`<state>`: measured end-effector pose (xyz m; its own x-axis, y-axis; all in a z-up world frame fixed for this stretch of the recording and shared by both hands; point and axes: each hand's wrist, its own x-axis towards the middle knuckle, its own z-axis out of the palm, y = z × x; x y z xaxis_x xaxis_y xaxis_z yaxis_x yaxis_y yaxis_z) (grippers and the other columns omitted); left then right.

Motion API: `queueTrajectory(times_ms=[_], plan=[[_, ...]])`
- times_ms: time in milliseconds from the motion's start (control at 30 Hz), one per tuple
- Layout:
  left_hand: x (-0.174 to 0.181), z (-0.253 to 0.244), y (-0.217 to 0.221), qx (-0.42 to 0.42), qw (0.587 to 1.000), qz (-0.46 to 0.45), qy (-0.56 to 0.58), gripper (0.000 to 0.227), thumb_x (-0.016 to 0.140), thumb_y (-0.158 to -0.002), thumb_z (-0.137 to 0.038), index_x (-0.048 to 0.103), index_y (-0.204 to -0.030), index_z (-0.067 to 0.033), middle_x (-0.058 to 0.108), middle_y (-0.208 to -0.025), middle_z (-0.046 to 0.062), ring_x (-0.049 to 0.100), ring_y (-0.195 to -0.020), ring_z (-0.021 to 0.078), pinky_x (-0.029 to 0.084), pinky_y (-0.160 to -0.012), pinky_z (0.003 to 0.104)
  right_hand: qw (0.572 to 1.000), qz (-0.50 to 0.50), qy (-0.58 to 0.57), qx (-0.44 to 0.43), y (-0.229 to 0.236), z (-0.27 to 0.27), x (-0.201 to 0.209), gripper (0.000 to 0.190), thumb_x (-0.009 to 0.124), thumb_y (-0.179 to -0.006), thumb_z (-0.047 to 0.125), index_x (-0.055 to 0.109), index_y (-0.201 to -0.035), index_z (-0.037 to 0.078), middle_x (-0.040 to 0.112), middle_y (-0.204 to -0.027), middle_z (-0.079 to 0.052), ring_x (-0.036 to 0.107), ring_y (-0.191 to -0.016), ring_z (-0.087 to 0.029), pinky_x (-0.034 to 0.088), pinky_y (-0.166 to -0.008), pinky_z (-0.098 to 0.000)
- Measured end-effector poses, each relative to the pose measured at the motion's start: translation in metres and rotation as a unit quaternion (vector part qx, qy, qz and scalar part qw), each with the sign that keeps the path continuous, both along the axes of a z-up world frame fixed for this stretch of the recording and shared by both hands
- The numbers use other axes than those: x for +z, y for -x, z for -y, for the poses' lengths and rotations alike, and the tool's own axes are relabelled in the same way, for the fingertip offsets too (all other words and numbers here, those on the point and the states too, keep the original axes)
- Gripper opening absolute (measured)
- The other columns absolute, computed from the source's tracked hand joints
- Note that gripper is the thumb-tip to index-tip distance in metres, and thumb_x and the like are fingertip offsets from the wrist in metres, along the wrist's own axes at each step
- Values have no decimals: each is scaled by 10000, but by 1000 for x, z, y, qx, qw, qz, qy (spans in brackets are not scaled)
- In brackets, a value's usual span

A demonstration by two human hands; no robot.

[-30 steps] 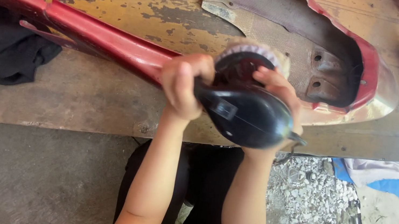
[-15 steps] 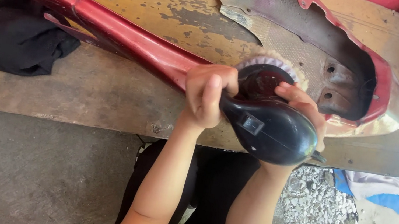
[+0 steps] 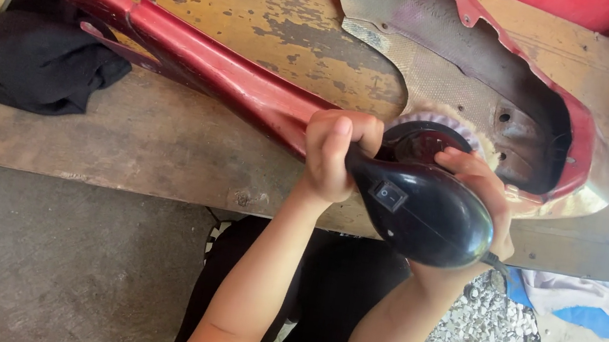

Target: The person uses a handheld electric polisher with a buffing pad to smooth the surface of a red car bumper. They systematically move the tool across the bumper's exterior, then flip the part over to polish the interior surface and edges.

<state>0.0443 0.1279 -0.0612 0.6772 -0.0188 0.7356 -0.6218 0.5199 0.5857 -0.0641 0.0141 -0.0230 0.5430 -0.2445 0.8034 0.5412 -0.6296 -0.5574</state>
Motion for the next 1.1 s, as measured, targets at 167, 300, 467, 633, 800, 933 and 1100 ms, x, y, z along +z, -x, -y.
queueTrajectory(times_ms=[167,300,467,633,800,933,1100], plan=[[-14,-2,-11,-28,998,-31,56,632,286,-1068,-453,381,-588,-52,429,-537,61,410,-467,183,343,-514,357,999,-16,45,1,-7,-11,9,353,771,-910,44,553,-1182,-6,702,-1110,-177,711,-1081,-268,528,-1115,-390],[-10,-20,-8,-31,996,-52,65,628,279,-1075,-451,353,-588,-61,407,-524,54,388,-456,169,321,-511,339,999,-6,54,3,-10,-24,3,358,783,-891,35,555,-1165,-2,703,-1104,-182,705,-1084,-279,522,-1108,-399],[-7,-10,-6,-1,999,-23,44,632,283,-1077,-459,368,-585,-72,415,-518,52,387,-446,172,330,-504,341,1000,-7,0,21,-4,-16,-3,355,782,-923,40,571,-1205,-2,716,-1156,-185,709,-1120,-272,542,-1116,-389],[-9,-3,-12,10,1000,-6,-6,644,280,-1089,-468,406,-608,-58,459,-550,58,451,-474,189,364,-501,344,1000,-1,-4,5,-8,-11,1,429,818,-860,55,563,-1197,-19,702,-1158,-196,694,-1099,-265,510,-1119,-401],[-13,-21,-20,17,999,-20,43,629,283,-1075,-468,383,-593,-77,455,-530,48,431,-448,168,352,-492,340,1000,1,-14,15,-33,-13,-19,373,827,-926,38,574,-1198,7,715,-1157,-182,715,-1109,-257,518,-1064,-386],[-20,-25,-23,95,995,-19,3,627,307,-1083,-448,415,-605,-57,432,-537,34,432,-440,154,353,-494,311,994,27,-16,108,-36,-14,-22,535,850,-868,67,503,-1273,31,678,-1225,-157,669,-1165,-244,512,-1079,-382],[5,-16,4,127,990,7,-62,535,372,-1098,-322,533,-681,-29,561,-631,79,569,-555,228,435,-588,359,993,7,-7,120,-20,6,-26,828,962,-695,132,439,-1331,51,652,-1237,-172,638,-1177,-249,454,-1167,-410]])
